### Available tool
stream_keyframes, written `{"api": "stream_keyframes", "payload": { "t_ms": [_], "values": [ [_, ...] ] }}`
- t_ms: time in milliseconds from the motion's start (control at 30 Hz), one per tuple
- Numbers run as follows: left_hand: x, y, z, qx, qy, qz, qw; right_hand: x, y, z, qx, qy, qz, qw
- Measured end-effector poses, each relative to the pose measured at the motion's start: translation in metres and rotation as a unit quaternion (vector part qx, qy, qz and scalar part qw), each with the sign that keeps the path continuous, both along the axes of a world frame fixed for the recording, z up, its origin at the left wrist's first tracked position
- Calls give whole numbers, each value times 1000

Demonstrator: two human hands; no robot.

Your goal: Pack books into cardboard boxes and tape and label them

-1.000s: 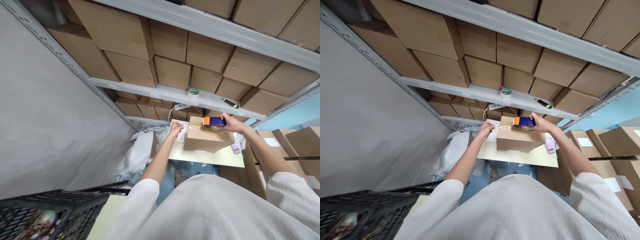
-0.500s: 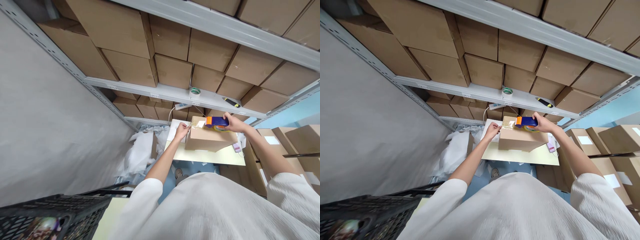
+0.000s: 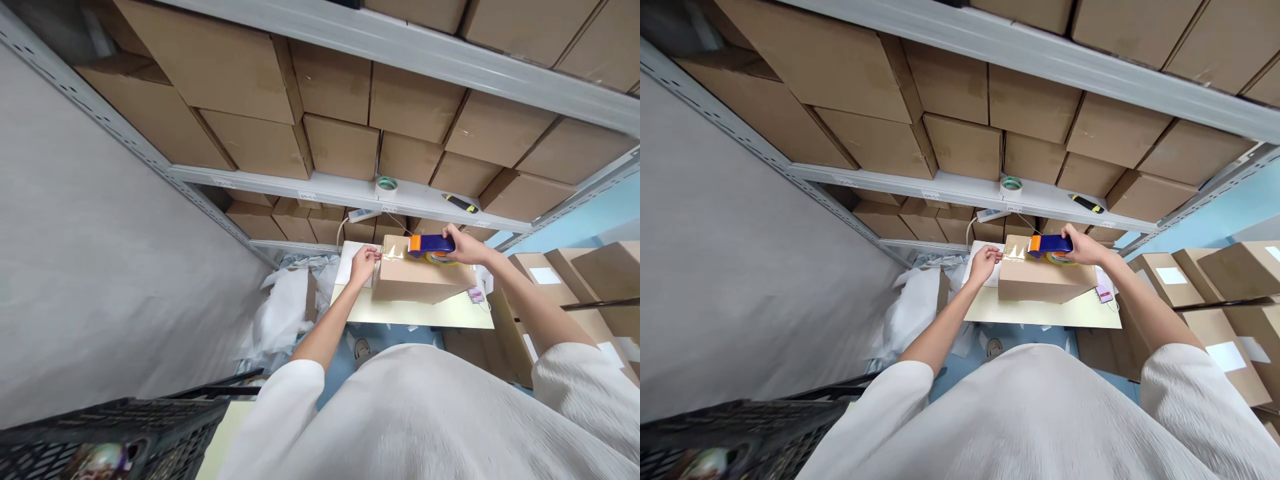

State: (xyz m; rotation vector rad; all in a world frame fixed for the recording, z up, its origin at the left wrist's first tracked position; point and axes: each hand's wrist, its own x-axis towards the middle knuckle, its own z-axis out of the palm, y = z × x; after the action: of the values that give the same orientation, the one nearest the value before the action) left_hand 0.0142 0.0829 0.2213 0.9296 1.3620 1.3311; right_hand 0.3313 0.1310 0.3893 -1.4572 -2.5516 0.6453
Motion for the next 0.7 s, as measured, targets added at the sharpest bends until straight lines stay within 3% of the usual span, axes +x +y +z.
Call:
{"api": "stream_keyframes", "payload": {
  "t_ms": [100,167,233,300,500,700],
  "values": [
    [-5,2,23,87,69,-23,994,3,-1,-1,5,18,0,1000],
    [-3,4,39,143,107,-92,980,4,-1,-1,10,18,9,1000],
    [4,6,51,159,141,-163,964,6,-1,1,11,16,21,1000],
    [11,8,56,149,178,-196,953,7,-2,3,7,18,34,999],
    [23,5,44,125,322,-202,917,11,-3,8,0,29,66,997],
    [28,8,35,116,403,-197,886,15,-6,11,-6,10,69,998]
  ]
}}
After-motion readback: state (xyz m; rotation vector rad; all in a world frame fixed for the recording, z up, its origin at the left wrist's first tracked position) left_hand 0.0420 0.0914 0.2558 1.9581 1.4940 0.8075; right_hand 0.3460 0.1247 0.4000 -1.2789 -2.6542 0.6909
